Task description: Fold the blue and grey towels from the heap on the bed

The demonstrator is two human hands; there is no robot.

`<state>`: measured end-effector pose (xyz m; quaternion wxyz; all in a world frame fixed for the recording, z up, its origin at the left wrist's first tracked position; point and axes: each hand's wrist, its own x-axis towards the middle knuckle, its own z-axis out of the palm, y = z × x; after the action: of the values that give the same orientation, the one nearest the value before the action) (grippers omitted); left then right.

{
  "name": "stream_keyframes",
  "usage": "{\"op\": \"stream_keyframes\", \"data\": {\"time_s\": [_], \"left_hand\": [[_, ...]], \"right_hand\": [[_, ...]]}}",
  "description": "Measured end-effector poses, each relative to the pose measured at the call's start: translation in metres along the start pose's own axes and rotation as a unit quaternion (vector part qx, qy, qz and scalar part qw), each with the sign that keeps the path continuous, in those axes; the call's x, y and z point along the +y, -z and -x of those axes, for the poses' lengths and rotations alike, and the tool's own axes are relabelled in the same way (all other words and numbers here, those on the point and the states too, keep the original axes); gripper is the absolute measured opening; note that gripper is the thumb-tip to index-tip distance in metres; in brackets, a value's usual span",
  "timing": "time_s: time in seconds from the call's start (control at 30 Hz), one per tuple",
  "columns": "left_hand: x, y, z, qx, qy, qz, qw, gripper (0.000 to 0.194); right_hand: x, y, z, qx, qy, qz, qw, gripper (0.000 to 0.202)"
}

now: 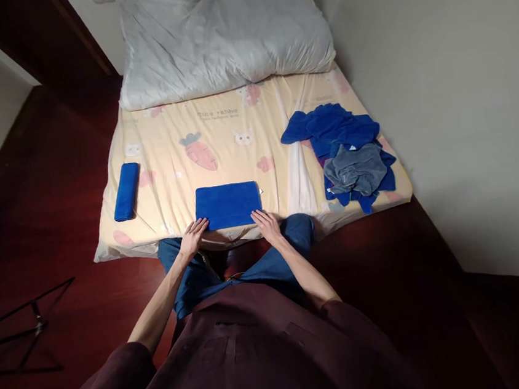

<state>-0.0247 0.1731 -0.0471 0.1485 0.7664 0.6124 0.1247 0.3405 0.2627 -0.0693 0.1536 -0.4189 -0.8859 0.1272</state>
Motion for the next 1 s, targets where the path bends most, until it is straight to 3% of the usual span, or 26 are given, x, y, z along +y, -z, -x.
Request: {"op": "stream_keyframes", "data": {"time_s": [0.2,0.4,0.73,1.0], "left_hand": [[-0.013,0.005,-0.01,0.069,0.032,0.139,0.987,0.047],[-0.02,0.019,-0.039,0.103,0.16,0.239,0.952,0.042],[-0.023,0.019,-0.074,0.147,0.258,0.254,0.921,0.035],[-0.025,0.014,-0.08,0.144,0.27,0.22,0.926,0.029]], "right_hand": [[0.002,0.006,-0.011,0.069,-0.046,-0.094,0.992,0.045],[0.024,0.008,-0.035,0.096,-0.145,-0.258,0.95,0.035],[0.038,-0.004,-0.068,0.151,-0.236,-0.344,0.896,0.045],[0.039,-0.004,-0.073,0.133,-0.265,-0.31,0.903,0.04]]}}
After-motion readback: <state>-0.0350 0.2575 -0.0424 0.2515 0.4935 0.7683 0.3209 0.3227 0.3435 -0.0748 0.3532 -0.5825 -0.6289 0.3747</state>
